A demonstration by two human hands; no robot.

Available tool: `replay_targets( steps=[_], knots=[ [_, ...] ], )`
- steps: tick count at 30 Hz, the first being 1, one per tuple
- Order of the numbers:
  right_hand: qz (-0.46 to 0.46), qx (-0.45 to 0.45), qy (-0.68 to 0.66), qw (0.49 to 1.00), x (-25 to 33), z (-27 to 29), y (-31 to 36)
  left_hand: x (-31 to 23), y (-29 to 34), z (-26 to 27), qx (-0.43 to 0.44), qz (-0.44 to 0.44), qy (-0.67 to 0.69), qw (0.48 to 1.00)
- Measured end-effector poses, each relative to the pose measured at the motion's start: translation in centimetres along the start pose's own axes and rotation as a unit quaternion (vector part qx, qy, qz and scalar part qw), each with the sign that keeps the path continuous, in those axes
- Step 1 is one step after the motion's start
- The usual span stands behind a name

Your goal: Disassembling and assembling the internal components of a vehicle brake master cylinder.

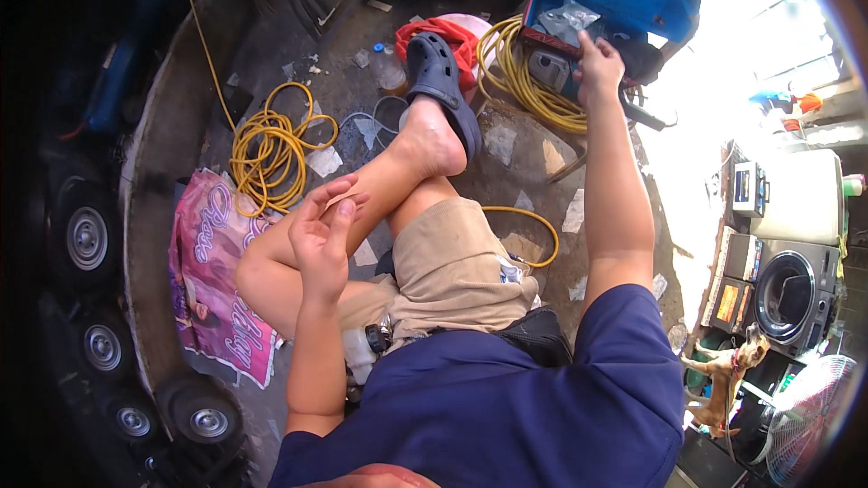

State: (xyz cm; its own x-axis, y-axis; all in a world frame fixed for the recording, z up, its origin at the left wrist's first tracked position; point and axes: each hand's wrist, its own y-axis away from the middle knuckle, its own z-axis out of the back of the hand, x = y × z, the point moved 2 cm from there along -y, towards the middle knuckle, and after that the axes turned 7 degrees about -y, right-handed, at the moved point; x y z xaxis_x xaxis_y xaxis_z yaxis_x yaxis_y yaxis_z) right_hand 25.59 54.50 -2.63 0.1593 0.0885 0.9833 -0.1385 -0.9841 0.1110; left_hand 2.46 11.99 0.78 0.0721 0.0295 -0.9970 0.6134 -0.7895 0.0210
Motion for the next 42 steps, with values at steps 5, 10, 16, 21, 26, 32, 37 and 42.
replay_targets(
  steps=[5,10,16,21,26,32,37,42],
  knots=[
    [-0.112,0.176,0.014,0.978,-7.6,0.0,8.1,-4.4,1.8,1.4,0.032,-0.171,-0.349,0.921],
    [-0.122,0.313,0.007,0.942,-8.2,-2.4,17.5,-12.9,3.5,-5.4,0.2,-0.336,-0.411,0.824],
    [-0.083,0.426,0.047,0.9,-4.5,-4.3,25.6,-21.3,7.3,-12.3,0.253,-0.401,-0.27,0.838],
    [-0.043,0.502,0.105,0.858,-3.9,-3.9,29.2,-22.6,8.7,-9.5,0.288,-0.452,-0.251,0.806],
    [-0.01,0.49,0.1,0.866,-4.1,-3.2,30.2,-20.3,9.7,-8.9,0.229,-0.54,-0.409,0.7],
    [-0.052,0.512,0.094,0.852,-4.8,-3.0,30.6,-19.1,10.4,-5.8,0.187,-0.521,-0.556,0.62],
    [-0.064,0.517,0.094,0.848,-4.1,-3.1,30.9,-18.0,9.2,-2.7,0.106,-0.598,-0.553,0.57],
    [-0.112,0.539,0.052,0.833,-4.2,-3.9,32.5,-22.1,13.5,-0.1,0.141,-0.477,-0.556,0.666]
  ],
)
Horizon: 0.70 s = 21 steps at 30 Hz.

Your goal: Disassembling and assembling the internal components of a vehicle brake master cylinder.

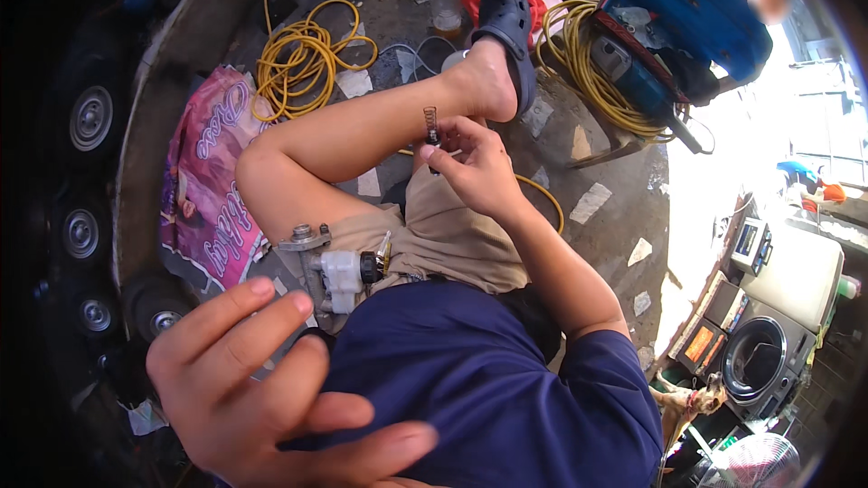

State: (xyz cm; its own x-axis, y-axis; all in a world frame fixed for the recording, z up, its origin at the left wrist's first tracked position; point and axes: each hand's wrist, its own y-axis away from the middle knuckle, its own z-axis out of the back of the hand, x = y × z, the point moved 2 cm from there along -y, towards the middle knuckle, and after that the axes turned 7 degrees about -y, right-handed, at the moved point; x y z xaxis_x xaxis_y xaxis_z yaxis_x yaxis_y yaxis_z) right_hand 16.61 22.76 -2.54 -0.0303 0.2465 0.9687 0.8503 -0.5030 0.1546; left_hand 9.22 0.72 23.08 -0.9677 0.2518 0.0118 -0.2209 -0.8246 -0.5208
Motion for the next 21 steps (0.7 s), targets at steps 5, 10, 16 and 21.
replay_targets(
  steps=[5,10,16,21],
  knots=[
    [-0.003,0.029,-0.037,0.999,-0.4,-0.2,0.5,5.0,8.8,-3.5,0.29,0.456,0.049,0.84],
    [-0.089,0.046,-0.153,0.983,-1.1,-0.8,0.9,3.1,20.7,-9.6,0.404,0.553,0.108,0.721],
    [-0.122,0.085,-0.276,0.95,-1.6,-2.7,1.1,0.9,22.4,-13.6,0.291,0.641,0.167,0.69],
    [-0.154,0.115,-0.291,0.937,-0.4,-4.0,1.8,1.1,23.5,-14.2,0.257,0.669,0.218,0.663]
  ],
)
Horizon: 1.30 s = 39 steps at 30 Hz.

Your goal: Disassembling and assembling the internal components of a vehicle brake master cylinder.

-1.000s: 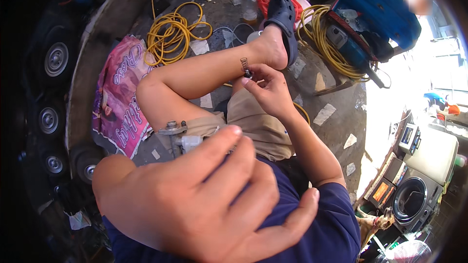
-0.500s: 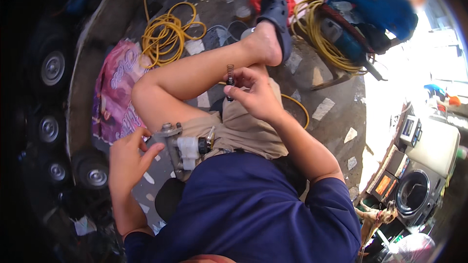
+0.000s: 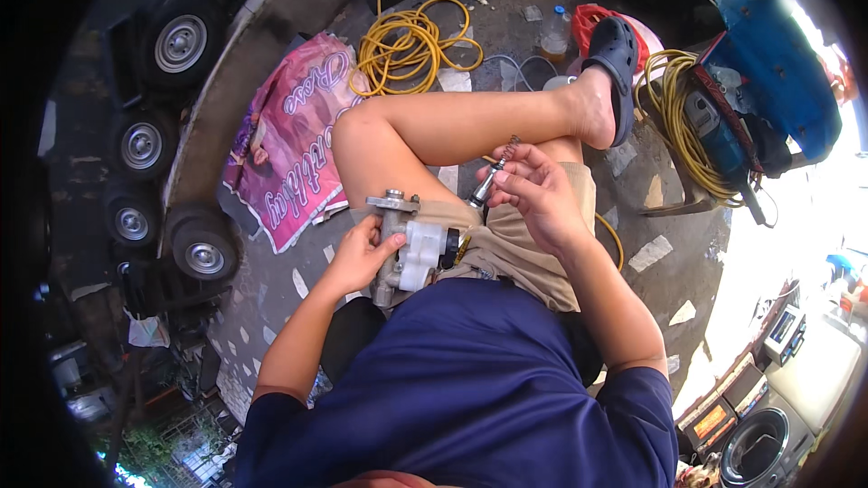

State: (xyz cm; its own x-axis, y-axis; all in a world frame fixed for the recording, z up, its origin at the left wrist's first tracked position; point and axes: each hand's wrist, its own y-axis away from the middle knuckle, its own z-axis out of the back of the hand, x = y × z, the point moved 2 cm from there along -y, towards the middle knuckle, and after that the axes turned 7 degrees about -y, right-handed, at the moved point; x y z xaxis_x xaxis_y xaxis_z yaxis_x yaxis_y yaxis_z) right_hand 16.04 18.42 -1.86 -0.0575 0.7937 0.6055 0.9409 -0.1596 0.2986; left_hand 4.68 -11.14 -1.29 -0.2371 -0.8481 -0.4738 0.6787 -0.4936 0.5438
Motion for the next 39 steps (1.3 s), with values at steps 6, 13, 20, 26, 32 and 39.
replay_targets(
  steps=[6,13,20,26,32,39],
  knots=[
    [0.085,0.01,0.105,0.991,1.7,-3.7,2.0,-0.8,1.3,1.0,-0.074,-0.085,0.133,0.985],
    [0.214,0.07,0.089,0.97,5.1,-9.7,4.5,-4.2,4.4,1.7,0.029,-0.228,0.607,0.761],
    [0.263,0.128,0.209,0.933,4.4,-13.7,4.9,-4.0,4.7,1.1,-0.101,-0.339,0.34,0.871],
    [0.272,0.098,0.277,0.917,3.4,-14.3,5.0,-4.3,4.7,1.6,-0.127,-0.411,0.243,0.869],
    [0.292,0.142,0.34,0.883,3.9,-13.7,5.1,-4.5,4.7,1.7,-0.121,-0.412,0.222,0.875],
    [0.17,0.023,0.075,0.982,3.5,-11.9,4.2,-5.0,4.4,1.6,-0.109,-0.427,0.226,0.869]
  ],
)
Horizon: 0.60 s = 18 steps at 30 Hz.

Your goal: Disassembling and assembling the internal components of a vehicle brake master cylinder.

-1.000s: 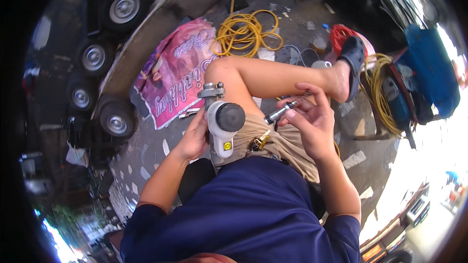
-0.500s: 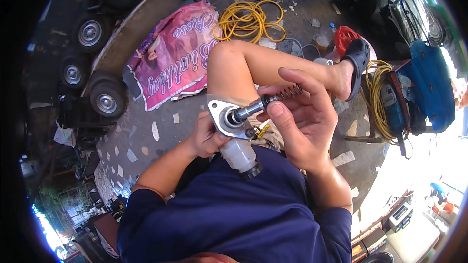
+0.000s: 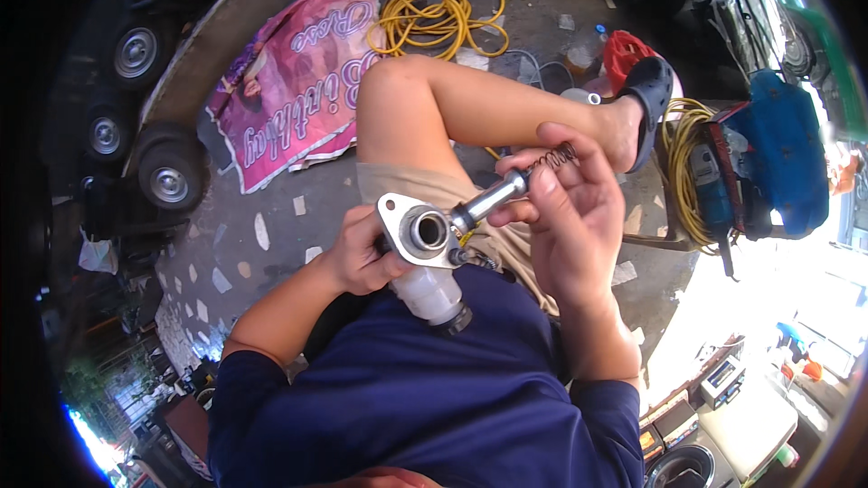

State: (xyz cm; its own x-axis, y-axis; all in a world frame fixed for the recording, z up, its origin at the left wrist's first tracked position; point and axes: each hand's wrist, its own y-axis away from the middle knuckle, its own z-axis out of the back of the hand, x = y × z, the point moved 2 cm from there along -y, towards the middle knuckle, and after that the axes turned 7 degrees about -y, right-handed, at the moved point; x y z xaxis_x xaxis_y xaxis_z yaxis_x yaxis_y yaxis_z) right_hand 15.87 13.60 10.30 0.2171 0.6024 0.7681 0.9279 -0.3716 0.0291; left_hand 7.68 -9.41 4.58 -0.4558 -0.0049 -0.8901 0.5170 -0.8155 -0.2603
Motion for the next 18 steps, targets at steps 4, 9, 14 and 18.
replay_targets(
  steps=[4,9,14,18],
  knots=[
    [-0.119,-0.052,-0.168,0.977,-1.0,2.2,-0.7,0.0,0.2,0.2,0.013,0.006,0.0,1.0],
    [-0.162,-0.058,-0.229,0.958,-1.7,2.8,-0.7,0.3,0.3,0.0,0.009,0.014,0.02,1.0],
    [-0.164,-0.044,-0.241,0.956,-1.6,3.1,-0.6,0.2,0.1,-0.1,0.006,0.011,0.011,1.0],
    [-0.178,-0.039,-0.253,0.95,-1.5,2.8,-0.6,0.3,0.2,-0.1,0.012,0.016,0.013,1.0]
  ],
)
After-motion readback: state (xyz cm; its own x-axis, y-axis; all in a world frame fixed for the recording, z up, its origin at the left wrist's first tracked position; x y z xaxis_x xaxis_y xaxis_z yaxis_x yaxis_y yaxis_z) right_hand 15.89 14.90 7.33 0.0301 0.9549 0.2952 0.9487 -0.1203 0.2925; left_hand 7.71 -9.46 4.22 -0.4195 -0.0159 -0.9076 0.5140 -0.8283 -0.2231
